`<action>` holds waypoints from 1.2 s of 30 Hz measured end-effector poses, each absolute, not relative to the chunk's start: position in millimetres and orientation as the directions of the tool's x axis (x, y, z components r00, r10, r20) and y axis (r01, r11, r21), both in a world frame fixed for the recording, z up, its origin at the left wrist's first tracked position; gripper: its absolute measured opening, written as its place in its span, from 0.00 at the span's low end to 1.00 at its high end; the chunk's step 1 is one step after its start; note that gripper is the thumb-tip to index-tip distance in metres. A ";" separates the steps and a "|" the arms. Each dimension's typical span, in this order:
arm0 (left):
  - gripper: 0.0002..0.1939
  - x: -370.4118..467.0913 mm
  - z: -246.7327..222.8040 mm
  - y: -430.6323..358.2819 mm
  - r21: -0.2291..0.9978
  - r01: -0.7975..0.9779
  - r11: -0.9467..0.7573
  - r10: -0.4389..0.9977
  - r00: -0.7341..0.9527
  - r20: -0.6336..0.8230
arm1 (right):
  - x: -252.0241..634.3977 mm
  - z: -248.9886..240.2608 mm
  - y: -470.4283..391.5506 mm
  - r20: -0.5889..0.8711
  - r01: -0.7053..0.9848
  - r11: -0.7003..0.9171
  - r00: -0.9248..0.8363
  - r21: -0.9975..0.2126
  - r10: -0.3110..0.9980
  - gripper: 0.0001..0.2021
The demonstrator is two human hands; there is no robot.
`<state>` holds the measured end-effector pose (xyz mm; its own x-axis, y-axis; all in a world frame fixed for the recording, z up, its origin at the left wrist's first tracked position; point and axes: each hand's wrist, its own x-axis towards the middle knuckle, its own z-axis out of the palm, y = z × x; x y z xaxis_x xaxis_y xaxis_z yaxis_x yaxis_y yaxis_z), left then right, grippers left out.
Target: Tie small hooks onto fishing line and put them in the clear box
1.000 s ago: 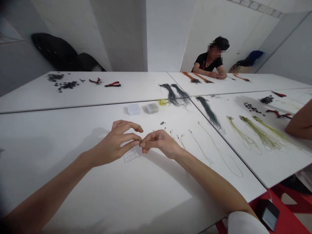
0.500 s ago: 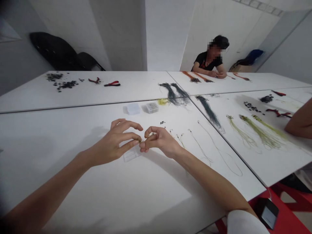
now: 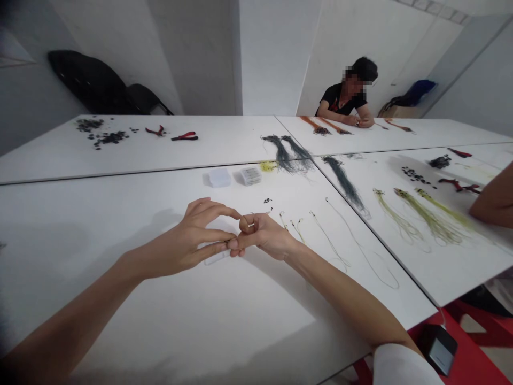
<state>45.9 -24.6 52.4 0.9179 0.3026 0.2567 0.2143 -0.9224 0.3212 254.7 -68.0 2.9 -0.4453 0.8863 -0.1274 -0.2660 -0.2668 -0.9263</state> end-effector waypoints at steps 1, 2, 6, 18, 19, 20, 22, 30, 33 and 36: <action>0.14 45.9 52.5 -24.4 0.327 0.215 -0.920 0.305 0.918 0.252 | 254.9 2.2 -67.7 -0.132 -0.263 -0.276 -0.459 -0.924 0.879 0.22; 0.14 45.9 52.4 -24.3 0.335 0.219 -0.917 0.310 0.917 0.249 | 255.1 1.5 -67.5 -0.135 -0.259 -0.282 -0.469 -0.924 0.873 0.22; 0.14 46.0 51.0 -25.0 0.374 0.247 -0.894 0.351 0.905 0.241 | 255.0 0.7 -67.5 -0.128 -0.232 -0.267 -0.482 -0.935 0.867 0.19; 0.14 45.5 49.0 -24.6 0.225 0.367 -0.903 0.426 0.839 0.340 | 256.0 1.5 -66.7 -0.178 -0.227 -0.344 -0.535 -0.911 0.826 0.19; 0.15 45.9 48.6 -24.9 0.188 0.372 -0.909 0.416 0.832 0.367 | 255.7 0.7 -66.9 -0.198 -0.218 -0.377 -0.566 -0.900 0.800 0.21; 0.15 46.3 47.9 -25.1 0.150 0.375 -0.915 0.403 0.826 0.395 | 255.1 0.1 -67.2 -0.212 -0.218 -0.407 -0.591 -0.887 0.778 0.22; 0.15 47.2 46.0 -25.3 0.075 0.373 -0.925 0.366 0.817 0.446 | 253.6 -0.8 -68.0 -0.227 -0.237 -0.452 -0.615 -0.860 0.755 0.22; 0.14 48.2 41.1 -24.2 -0.058 0.365 -0.929 0.289 0.816 0.501 | 248.3 -3.7 -71.7 -0.178 -0.379 -0.460 -0.584 -0.803 0.792 0.16; 0.13 47.9 41.4 -24.5 -0.044 0.372 -0.927 0.304 0.815 0.494 | 247.3 -1.7 -73.0 -0.180 -0.376 -0.450 -0.571 -0.810 0.801 0.14; 0.13 47.7 42.5 -25.7 0.000 0.380 -0.925 0.330 0.804 0.495 | 246.6 0.9 -73.5 -0.182 -0.353 -0.427 -0.554 -0.832 0.813 0.14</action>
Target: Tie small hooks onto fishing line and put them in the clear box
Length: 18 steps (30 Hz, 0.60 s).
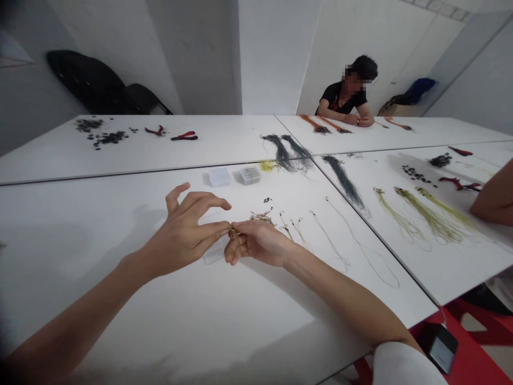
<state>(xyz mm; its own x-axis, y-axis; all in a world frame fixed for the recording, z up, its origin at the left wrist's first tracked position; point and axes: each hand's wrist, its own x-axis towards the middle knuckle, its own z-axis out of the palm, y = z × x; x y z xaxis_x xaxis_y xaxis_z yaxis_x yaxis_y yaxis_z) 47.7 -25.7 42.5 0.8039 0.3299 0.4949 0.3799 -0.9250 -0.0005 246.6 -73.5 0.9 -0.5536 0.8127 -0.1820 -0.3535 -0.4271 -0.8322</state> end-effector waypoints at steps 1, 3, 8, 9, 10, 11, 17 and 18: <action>0.13 47.7 43.0 -26.4 0.018 0.384 -0.923 0.344 0.802 0.489 | 246.4 1.6 -73.4 -0.174 -0.346 -0.410 -0.547 -0.844 0.819 0.14; 0.14 47.9 44.3 -28.1 0.056 0.399 -0.915 0.378 0.800 0.467 | 245.9 2.6 -73.4 -0.144 -0.323 -0.359 -0.536 -0.875 0.832 0.15; 0.16 48.0 46.7 -31.5 0.161 0.444 -0.881 0.470 0.790 0.393 | 244.8 5.7 -75.7 -0.017 -0.172 -0.082 -0.350 -0.982 0.937 0.15; 0.16 47.9 46.5 -31.6 0.185 0.455 -0.871 0.490 0.785 0.380 | 244.5 6.6 -76.6 0.009 -0.115 -0.027 -0.301 -0.993 0.954 0.14; 0.16 47.7 46.1 -31.5 0.207 0.466 -0.860 0.510 0.778 0.367 | 244.1 7.7 -77.6 0.032 -0.058 0.018 -0.260 -0.998 0.965 0.14; 0.16 47.5 45.5 -31.2 0.229 0.477 -0.849 0.528 0.770 0.356 | 243.8 8.6 -78.4 0.053 -0.006 0.053 -0.227 -0.999 0.972 0.14; 0.13 45.9 40.6 -28.0 0.325 0.511 -0.796 0.601 0.735 0.315 | 243.2 10.8 -79.7 0.098 0.122 0.115 -0.139 -0.986 0.986 0.10; 0.13 45.7 39.7 -27.7 0.336 0.513 -0.790 0.607 0.731 0.311 | 243.4 10.3 -79.4 0.098 0.122 0.114 -0.134 -0.986 0.986 0.09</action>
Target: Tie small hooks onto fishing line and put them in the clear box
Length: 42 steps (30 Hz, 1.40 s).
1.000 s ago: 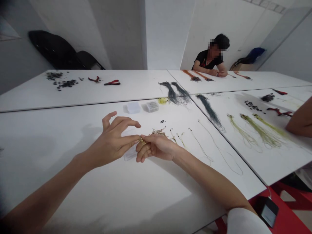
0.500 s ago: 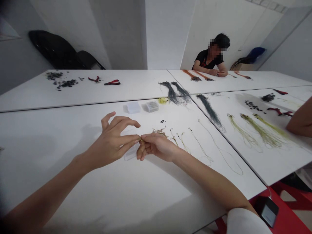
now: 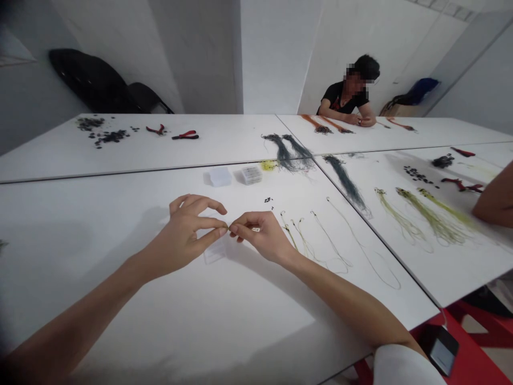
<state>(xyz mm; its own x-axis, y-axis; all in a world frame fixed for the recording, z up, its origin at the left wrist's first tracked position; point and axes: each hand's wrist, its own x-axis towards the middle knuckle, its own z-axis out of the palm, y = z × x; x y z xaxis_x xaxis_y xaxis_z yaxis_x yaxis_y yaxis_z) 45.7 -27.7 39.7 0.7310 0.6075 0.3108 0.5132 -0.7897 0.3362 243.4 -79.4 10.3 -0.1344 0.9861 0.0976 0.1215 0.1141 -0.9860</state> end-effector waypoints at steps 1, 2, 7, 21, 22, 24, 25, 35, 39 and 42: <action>0.13 45.6 38.8 -27.3 0.346 0.514 -0.784 0.613 0.727 0.309 | 243.7 9.6 -79.1 0.101 0.122 0.117 -0.131 -0.986 0.986 0.08; 0.13 45.4 37.9 -27.0 0.357 0.515 -0.780 0.618 0.723 0.308 | 243.7 8.6 -78.9 0.111 0.126 0.127 -0.129 -0.984 0.985 0.07; 0.12 44.3 33.5 -26.2 0.438 0.524 -0.730 0.661 0.703 0.261 | 241.2 -1.5 -79.8 0.270 0.295 0.283 -0.085 -0.912 0.959 0.06; 0.12 31.8 16.4 -26.0 0.816 0.510 -0.273 0.772 0.622 -0.131 | 236.0 -24.8 -81.2 0.579 0.731 0.665 -0.480 -0.151 0.660 0.12; 0.12 30.4 15.6 -25.6 0.836 0.495 -0.235 0.758 0.632 -0.161 | 234.9 -24.7 -81.2 0.579 0.731 0.671 -0.494 -0.127 0.648 0.12; 0.12 27.0 13.9 -24.8 0.864 0.470 -0.183 0.722 0.660 -0.206 | 232.5 -24.6 -80.6 0.584 0.723 0.684 -0.515 -0.097 0.627 0.12; 0.13 25.0 13.3 -24.6 0.870 0.463 -0.172 0.707 0.673 -0.218 | 231.4 -24.4 -80.0 0.585 0.717 0.691 -0.522 -0.093 0.620 0.11; 0.17 14.7 12.8 -43.2 0.642 0.574 -0.508 0.767 0.641 0.034 | 221.7 -29.4 -72.7 0.579 0.681 0.716 -0.525 -0.153 0.623 0.09; 0.11 14.7 4.6 -49.1 0.533 0.600 -0.597 0.763 0.629 0.146 | 218.4 -32.5 -70.1 0.559 0.676 0.705 -0.506 -0.217 0.657 0.09; 0.13 13.7 1.5 -46.4 0.524 0.612 -0.592 0.772 0.617 0.151 | 217.0 -33.4 -68.1 0.556 0.678 0.698 -0.496 -0.231 0.667 0.08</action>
<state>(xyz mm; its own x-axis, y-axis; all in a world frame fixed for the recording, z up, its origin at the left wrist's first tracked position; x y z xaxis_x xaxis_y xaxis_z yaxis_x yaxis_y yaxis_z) 13.7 -46.4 1.5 0.6173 0.7720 0.1515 0.6121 -0.5922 0.5241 217.0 -68.1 -33.4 -0.4963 0.6667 0.5561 0.6780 0.6977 -0.2314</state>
